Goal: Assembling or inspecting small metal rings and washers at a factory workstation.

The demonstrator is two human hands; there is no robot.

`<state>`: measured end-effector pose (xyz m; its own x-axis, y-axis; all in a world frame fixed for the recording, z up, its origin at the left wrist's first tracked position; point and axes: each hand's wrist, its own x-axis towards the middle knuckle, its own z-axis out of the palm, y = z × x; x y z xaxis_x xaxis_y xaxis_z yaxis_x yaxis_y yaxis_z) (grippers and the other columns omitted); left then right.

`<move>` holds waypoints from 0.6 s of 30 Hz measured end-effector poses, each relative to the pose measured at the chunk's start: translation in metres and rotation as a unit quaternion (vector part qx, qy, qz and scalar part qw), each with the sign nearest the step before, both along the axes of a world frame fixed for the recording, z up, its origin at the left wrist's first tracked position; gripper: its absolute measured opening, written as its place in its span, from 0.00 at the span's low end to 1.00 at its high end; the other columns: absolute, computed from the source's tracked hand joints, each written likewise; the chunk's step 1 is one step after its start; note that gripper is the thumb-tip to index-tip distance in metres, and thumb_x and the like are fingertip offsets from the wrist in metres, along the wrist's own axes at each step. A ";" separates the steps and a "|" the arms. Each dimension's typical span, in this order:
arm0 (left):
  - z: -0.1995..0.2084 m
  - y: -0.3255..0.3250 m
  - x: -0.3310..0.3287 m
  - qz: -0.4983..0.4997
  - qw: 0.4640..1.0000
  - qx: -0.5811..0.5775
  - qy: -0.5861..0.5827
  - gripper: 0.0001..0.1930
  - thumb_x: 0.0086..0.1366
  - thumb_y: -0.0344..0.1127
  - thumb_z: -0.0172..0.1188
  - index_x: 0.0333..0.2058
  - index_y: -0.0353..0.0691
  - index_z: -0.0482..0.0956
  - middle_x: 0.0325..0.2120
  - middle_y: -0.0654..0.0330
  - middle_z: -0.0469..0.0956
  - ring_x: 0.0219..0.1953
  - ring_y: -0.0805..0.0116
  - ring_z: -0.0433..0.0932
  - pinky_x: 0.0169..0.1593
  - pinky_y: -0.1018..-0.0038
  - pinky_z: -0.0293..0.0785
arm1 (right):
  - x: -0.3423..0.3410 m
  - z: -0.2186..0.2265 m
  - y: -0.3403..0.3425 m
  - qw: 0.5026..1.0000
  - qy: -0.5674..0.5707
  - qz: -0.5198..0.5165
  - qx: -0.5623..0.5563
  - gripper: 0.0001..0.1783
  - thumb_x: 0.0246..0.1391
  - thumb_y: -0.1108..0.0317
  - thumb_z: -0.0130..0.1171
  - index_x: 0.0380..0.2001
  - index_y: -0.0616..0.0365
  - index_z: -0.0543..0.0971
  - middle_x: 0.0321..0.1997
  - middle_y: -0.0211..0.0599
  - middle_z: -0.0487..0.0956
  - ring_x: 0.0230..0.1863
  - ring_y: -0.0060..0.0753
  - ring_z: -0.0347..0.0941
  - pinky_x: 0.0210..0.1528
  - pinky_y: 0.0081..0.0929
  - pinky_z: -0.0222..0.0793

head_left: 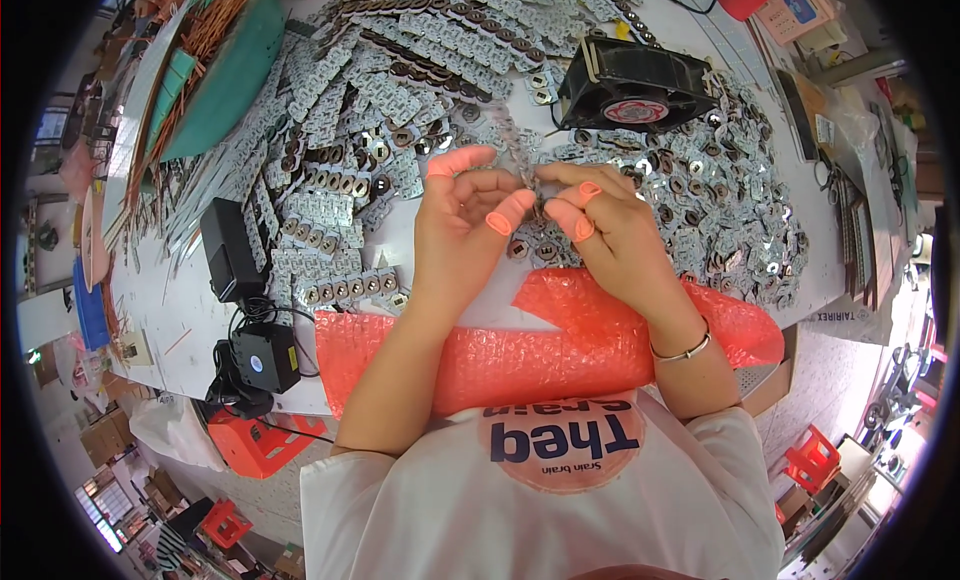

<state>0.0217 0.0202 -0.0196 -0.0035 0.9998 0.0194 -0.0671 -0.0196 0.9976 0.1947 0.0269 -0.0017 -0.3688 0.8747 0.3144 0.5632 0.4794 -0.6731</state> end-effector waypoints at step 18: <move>0.034 -0.003 -0.022 -0.078 0.841 0.298 0.445 0.19 0.52 0.33 0.66 0.43 0.38 0.76 0.33 0.56 0.77 0.35 0.58 0.76 0.41 0.72 0.72 | 0.002 0.011 -0.005 0.992 0.115 0.051 -0.031 0.07 0.54 0.70 0.57 0.27 0.63 0.78 0.39 0.38 0.75 0.36 0.28 0.72 0.37 0.23 0.70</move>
